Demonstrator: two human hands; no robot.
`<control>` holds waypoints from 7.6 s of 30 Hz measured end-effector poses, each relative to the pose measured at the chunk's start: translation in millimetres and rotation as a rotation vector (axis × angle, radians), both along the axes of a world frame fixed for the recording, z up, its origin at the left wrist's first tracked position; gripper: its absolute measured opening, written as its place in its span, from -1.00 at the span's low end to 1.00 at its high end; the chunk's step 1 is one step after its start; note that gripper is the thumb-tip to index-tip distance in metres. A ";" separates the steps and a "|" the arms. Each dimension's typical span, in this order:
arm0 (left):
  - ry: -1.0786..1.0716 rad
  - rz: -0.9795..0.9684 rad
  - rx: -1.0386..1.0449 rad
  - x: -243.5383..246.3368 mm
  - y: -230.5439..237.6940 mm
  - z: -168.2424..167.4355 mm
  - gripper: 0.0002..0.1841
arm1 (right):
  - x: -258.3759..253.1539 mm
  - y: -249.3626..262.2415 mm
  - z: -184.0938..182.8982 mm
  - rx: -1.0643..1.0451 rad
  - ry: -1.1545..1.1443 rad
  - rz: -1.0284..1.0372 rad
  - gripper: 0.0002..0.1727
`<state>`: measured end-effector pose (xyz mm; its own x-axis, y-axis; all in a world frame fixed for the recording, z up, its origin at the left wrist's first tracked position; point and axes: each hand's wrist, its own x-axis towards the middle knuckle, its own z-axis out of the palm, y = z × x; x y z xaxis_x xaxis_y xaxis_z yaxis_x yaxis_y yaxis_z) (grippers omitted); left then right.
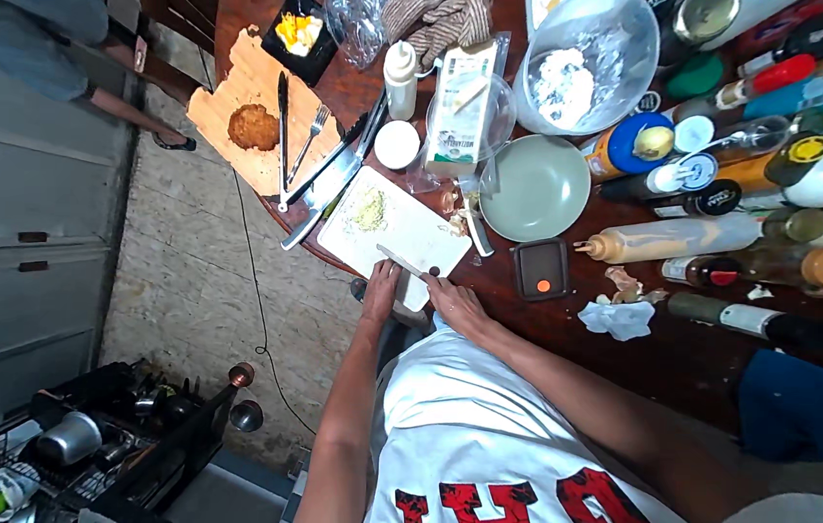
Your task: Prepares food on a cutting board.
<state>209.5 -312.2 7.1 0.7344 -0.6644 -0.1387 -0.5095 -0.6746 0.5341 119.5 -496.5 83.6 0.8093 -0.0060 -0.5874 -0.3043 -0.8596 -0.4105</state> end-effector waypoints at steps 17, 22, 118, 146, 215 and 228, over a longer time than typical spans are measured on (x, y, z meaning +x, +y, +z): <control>-0.055 -0.012 0.000 -5.9 1.9 -5.9 -0.80 | 5.9 -9.6 23.6 0.014 0.148 0.027 -0.52; -0.040 -0.009 -0.006 -6.6 2.4 -10.1 -0.79 | 11.0 -13.6 25.9 -0.009 0.163 0.052 -0.52; -0.087 0.023 -0.055 -15.1 13.6 -20.0 -0.71 | 39.2 11.9 -3.7 0.084 0.032 0.001 -0.66; -0.081 0.062 -0.067 -20.4 15.4 -24.0 -0.71 | 47.3 25.5 -25.9 0.040 0.017 -0.004 -0.68; -0.113 -0.069 -0.009 -10.1 16.9 -19.1 -0.66 | 52.6 23.2 -26.5 0.111 -0.028 -0.126 -0.68; -0.112 -0.055 -0.042 -9.5 17.3 -21.5 -0.69 | 44.6 27.5 -25.3 0.079 0.021 -0.062 -0.67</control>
<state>200.0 -294.8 -14.4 0.7063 -0.7073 -0.0293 -0.6026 -0.6224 0.4994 164.1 -469.0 58.3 0.7965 -0.0093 -0.6045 -0.3654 -0.8040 -0.4691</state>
